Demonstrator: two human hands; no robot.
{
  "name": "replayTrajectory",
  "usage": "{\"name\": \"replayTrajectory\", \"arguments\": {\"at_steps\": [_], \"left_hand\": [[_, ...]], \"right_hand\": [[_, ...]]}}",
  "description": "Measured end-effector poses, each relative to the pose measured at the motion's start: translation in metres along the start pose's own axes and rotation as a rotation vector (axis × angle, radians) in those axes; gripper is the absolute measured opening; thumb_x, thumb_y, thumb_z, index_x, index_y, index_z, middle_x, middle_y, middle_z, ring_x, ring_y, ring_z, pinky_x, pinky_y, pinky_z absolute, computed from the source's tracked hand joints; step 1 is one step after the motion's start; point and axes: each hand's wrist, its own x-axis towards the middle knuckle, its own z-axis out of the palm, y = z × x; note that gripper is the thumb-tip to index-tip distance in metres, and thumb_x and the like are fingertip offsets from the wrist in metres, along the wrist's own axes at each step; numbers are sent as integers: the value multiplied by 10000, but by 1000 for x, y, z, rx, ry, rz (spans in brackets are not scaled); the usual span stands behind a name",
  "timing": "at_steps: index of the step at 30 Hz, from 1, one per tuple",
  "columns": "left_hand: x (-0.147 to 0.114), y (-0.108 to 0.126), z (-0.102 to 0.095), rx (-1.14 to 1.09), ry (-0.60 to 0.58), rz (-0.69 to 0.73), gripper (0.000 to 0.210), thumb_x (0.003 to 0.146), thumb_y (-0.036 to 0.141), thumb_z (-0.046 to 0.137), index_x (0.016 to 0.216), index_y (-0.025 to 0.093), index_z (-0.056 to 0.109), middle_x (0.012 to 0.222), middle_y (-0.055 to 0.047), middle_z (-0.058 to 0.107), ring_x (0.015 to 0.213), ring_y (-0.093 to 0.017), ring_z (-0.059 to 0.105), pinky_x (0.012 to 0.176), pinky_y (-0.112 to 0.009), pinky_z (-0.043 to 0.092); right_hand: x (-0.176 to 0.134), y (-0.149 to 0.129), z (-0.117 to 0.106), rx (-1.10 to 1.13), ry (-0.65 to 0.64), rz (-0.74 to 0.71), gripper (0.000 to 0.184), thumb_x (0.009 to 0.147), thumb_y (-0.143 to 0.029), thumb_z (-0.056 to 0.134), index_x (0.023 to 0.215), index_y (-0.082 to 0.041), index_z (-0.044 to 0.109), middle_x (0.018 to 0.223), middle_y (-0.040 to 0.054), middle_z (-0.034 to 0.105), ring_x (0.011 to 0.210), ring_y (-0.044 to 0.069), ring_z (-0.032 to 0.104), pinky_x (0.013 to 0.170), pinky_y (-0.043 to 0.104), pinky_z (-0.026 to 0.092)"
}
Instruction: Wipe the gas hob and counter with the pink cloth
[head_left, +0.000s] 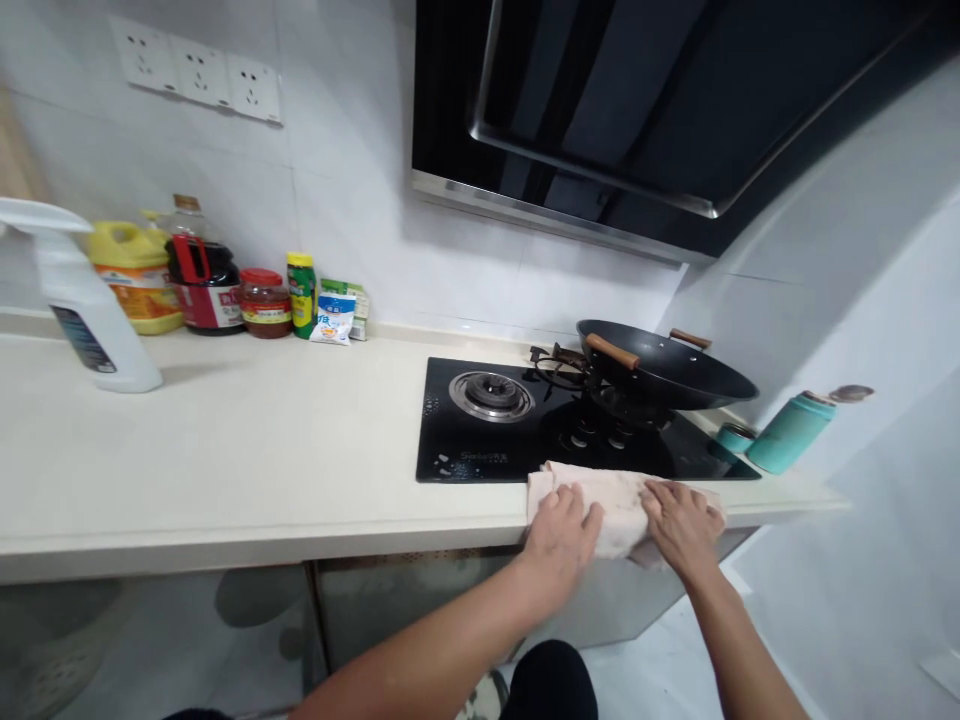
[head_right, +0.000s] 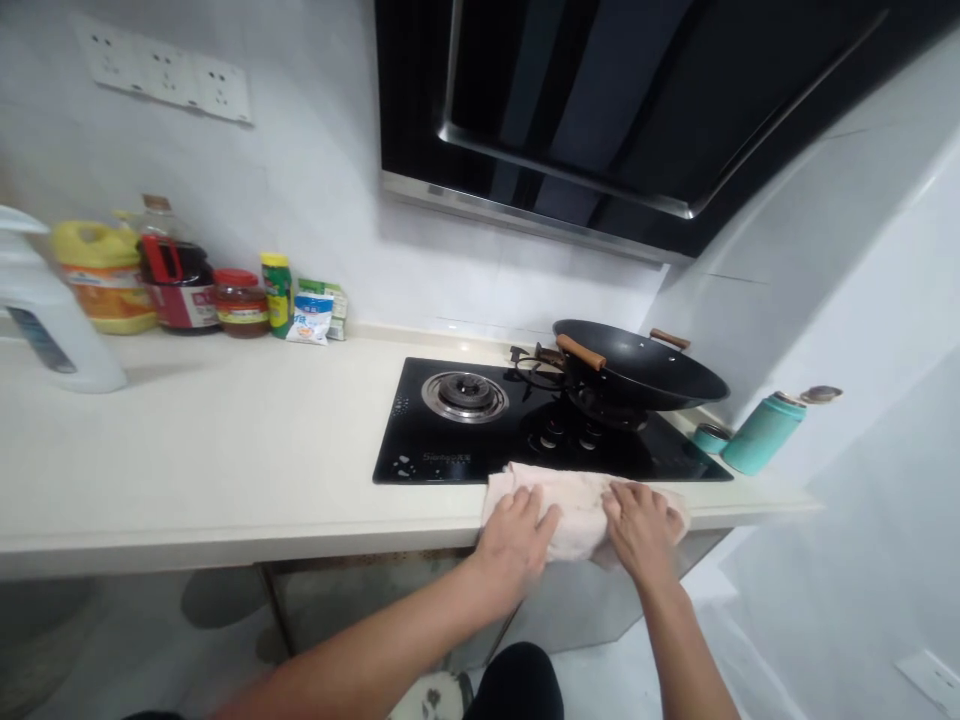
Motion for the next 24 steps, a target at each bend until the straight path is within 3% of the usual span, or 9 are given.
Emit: {"name": "replayTrajectory", "arguments": {"at_steps": [5,11,16,20,24], "left_hand": [[-47,-39,-27,20,-8,-99,423,941,422,635,1309,214,607,1374,-136,596,1206,-305,577,990,-501,481],[-131,-114,-78,184,43,-302,331,892,396,685,1186,245,674,1337,-90,662,1222,-297,573,911,-412,446],[-204,-182,-123,328,46,-424,392,925,458,551,1217,225,669,1347,-101,671,1233,-325,588,916,-443,428],[-241,-221,-157,418,20,-556,484,973,478,373,1245,191,651,1329,-96,679,1247,-331,585,921,-462,440],[-253,-227,-175,521,-65,-621,560,990,489,249,1302,225,631,1358,-66,660,1295,-349,533,929,-497,449]], "right_hand": [[-14,-82,-24,52,-5,-138,345,996,-418,431,1124,-218,681,1152,120,619,1022,288,525,859,448,391],[-43,-213,-51,325,22,-372,269,990,-393,497,1066,-176,636,1111,136,604,1023,285,518,890,445,420],[-65,-311,-85,489,-110,-514,497,884,-594,634,1107,-151,612,1082,135,603,1010,304,522,889,472,460],[-69,-370,-96,592,-101,-730,672,906,-638,578,1334,-123,518,1270,180,583,1151,315,520,992,486,444],[-67,-402,-94,643,-134,-803,675,950,-642,494,1404,-142,478,1375,200,557,1275,324,499,1054,508,419]]}}
